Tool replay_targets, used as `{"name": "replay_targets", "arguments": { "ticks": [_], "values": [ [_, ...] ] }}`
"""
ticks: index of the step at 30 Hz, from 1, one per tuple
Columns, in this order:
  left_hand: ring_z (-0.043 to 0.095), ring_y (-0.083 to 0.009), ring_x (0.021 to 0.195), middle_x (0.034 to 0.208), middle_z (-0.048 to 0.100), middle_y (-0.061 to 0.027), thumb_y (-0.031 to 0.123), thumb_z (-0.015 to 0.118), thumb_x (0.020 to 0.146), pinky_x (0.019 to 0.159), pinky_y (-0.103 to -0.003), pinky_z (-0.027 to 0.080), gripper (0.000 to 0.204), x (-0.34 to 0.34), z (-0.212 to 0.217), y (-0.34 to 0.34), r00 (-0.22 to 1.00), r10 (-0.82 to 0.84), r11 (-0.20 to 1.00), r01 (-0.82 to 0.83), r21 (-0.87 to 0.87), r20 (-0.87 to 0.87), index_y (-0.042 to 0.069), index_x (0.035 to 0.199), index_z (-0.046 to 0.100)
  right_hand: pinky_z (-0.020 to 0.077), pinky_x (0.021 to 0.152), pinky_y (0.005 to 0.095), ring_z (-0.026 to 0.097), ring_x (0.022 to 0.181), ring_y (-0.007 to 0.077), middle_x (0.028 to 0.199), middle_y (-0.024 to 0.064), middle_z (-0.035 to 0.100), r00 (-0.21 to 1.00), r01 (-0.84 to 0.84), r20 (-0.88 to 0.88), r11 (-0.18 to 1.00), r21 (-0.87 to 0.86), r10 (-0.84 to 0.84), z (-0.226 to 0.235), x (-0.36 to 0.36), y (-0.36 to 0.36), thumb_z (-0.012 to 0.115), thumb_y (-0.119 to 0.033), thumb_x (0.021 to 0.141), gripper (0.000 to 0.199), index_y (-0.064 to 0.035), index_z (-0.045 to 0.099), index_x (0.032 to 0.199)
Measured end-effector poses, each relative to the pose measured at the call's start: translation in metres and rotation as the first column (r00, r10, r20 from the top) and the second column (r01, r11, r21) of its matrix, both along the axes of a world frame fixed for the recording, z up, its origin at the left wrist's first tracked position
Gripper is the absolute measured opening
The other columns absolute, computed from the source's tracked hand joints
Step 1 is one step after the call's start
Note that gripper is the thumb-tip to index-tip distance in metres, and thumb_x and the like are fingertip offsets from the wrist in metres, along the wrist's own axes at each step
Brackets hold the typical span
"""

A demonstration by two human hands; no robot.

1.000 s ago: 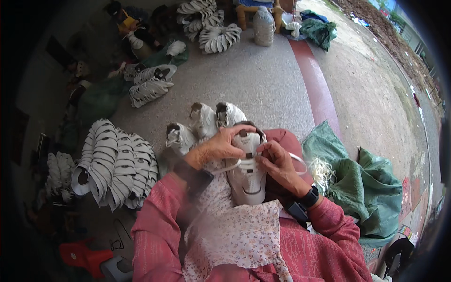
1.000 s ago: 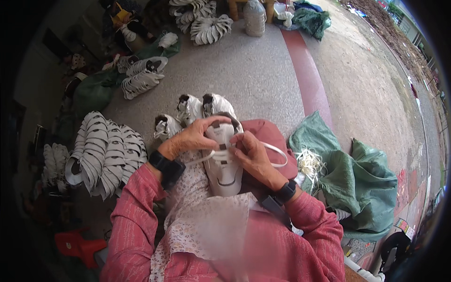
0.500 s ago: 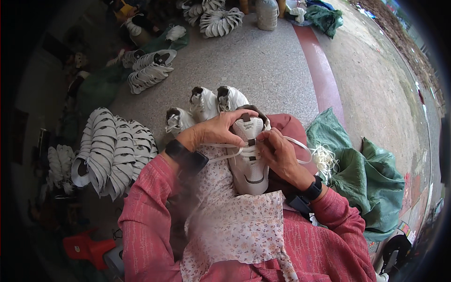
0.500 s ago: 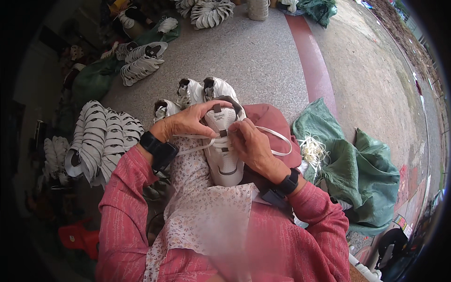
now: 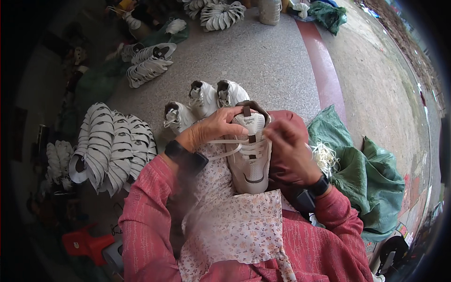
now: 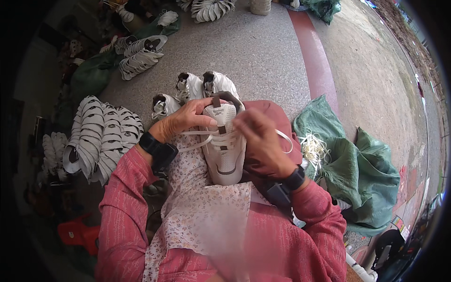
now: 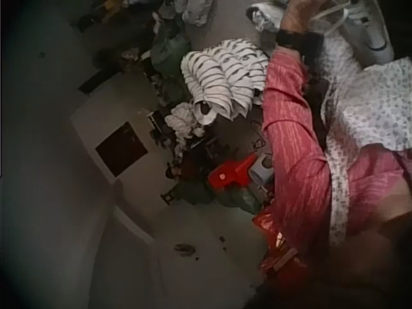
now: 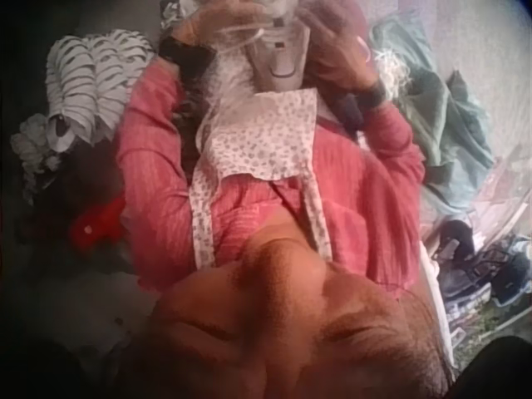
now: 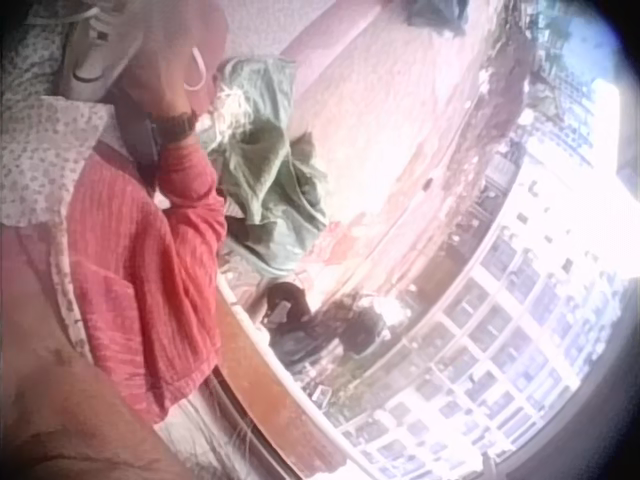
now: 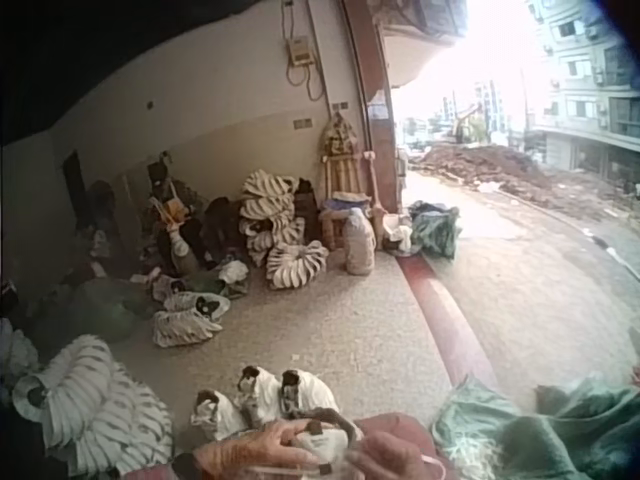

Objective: The person sits on the floor and threads a white shoelace through the eyelets of a white sneaker. They pull the lace through the holes and adjust the tension repeatedly to complete the lacing process.

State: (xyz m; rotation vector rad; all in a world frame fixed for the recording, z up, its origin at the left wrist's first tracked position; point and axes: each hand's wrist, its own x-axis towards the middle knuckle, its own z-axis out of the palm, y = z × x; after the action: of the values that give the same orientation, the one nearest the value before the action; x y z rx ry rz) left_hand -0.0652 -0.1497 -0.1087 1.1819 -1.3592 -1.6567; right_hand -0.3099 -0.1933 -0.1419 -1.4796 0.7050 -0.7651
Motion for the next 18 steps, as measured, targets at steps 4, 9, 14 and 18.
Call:
{"name": "replay_targets", "arguments": {
  "ticks": [4, 9, 14, 18],
  "values": [
    [0.063, -0.0096, 0.106, 0.118, 0.068, -0.0055, 0.02, 0.072, 0.092, 0.097, -0.025, 0.048, 0.056, 0.004, -0.005, 0.002, 0.997, 0.042, 0.992, -0.049, 0.112, 0.07, -0.005, 0.138, 0.052, 0.0349, 0.056, 0.0201, 0.043, 0.064, 0.0036, 0.075, -0.005, 0.052, 0.756, 0.137, 0.589, 0.949, 0.285, -0.286, 0.004, -0.108, -0.121, 0.06, -0.007, 0.099, 0.006, -0.0021, 0.061, 0.103],
    [0.064, -0.0084, 0.104, 0.116, 0.069, -0.0046, 0.022, 0.069, 0.096, 0.094, -0.023, 0.049, 0.051, -0.005, -0.021, -0.007, 0.995, 0.084, 0.995, -0.087, 0.055, 0.055, -0.006, 0.136, 0.053, 0.0194, 0.046, 0.025, 0.025, 0.047, 0.0073, 0.059, -0.006, 0.034, 0.348, 0.214, 0.577, 0.662, 0.719, -0.739, -0.011, -0.306, -0.22, 0.057, -0.014, 0.101, 0.029, -0.0107, 0.047, 0.074],
    [0.063, -0.0102, 0.106, 0.119, 0.069, -0.0058, 0.023, 0.074, 0.091, 0.096, -0.025, 0.048, 0.056, 0.001, -0.022, -0.002, 0.995, 0.09, 0.986, -0.096, 0.135, 0.05, -0.004, 0.136, 0.054, 0.022, 0.043, 0.0231, 0.029, 0.045, 0.0065, 0.067, -0.0047, 0.045, 0.566, 0.494, 0.206, 0.529, 0.69, -0.798, -0.055, -0.227, -0.172, 0.056, -0.023, 0.103, 0.025, -0.0057, 0.057, 0.086],
    [0.063, -0.0131, 0.107, 0.119, 0.069, -0.0058, 0.017, 0.087, 0.076, 0.098, -0.027, 0.048, 0.068, 0.005, -0.008, -0.002, 0.993, -0.002, 0.997, -0.007, 0.078, 0.12, -0.001, 0.134, 0.055, 0.0323, 0.049, 0.0202, 0.043, 0.057, 0.0024, 0.085, -0.001, 0.061, 0.771, 0.636, -0.06, 0.77, 0.049, -0.634, -0.034, -0.139, -0.093, 0.053, -0.018, 0.105, 0.029, -0.0009, 0.058, 0.128]
  ]
}}
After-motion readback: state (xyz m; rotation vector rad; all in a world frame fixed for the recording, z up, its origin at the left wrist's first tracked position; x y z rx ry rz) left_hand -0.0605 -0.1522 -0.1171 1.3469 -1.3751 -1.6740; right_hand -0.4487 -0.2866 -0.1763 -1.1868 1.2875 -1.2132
